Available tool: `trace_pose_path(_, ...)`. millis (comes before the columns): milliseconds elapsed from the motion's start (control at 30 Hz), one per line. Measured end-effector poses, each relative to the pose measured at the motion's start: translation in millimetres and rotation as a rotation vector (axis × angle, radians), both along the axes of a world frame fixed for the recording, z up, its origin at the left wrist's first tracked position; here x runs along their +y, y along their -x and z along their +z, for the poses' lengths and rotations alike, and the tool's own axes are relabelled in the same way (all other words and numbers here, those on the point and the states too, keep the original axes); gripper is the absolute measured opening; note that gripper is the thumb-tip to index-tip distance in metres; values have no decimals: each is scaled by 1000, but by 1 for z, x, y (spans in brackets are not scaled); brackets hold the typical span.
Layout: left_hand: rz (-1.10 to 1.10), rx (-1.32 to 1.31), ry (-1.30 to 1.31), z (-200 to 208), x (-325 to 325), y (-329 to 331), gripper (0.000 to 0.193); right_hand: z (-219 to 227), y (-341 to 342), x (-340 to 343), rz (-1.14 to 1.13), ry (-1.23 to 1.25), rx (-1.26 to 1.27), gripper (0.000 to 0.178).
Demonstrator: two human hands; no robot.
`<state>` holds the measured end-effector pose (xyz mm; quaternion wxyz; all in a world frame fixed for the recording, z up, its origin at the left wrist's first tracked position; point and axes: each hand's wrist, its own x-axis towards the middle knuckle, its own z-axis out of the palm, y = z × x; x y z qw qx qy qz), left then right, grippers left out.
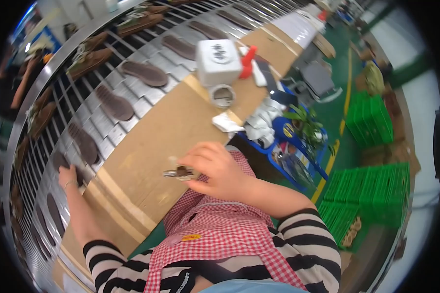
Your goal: The worker is using a small hand-held brush to apply adhesive/glue to the surface of shoe soles taken from a conveyor belt.
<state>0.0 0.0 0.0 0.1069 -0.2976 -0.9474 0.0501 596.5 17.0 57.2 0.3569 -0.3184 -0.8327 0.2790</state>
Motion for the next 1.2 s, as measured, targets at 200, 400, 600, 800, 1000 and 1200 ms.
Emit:
trace_pose_path(200,61,-306,-258,-102,-27,14,42,4,-63,8,12,-51,4,44)
trace_pose_path(400,-240,-1604,-1519,-49,-38,-86,48,1,-76,9,-29,-98,-29,46)
trace_pose_path(600,-528,-2231,-1508,-4,-68,-225,54,-4,-75,2,-23,-116,-30,48)
trace_pose_path(800,-451,-2474,-1610,-11,-91,-315,59,-8,-81,-5,-60,-116,-33,43)
trace_pose_path(1000,-383,-2587,-1517,-21,-87,-344,64,-20,-80,6,-48,-116,-44,42)
trace_pose_path(1200,-272,-2497,-1509,-37,-81,-348,63,-80,-43,19,-129,30,-155,35)
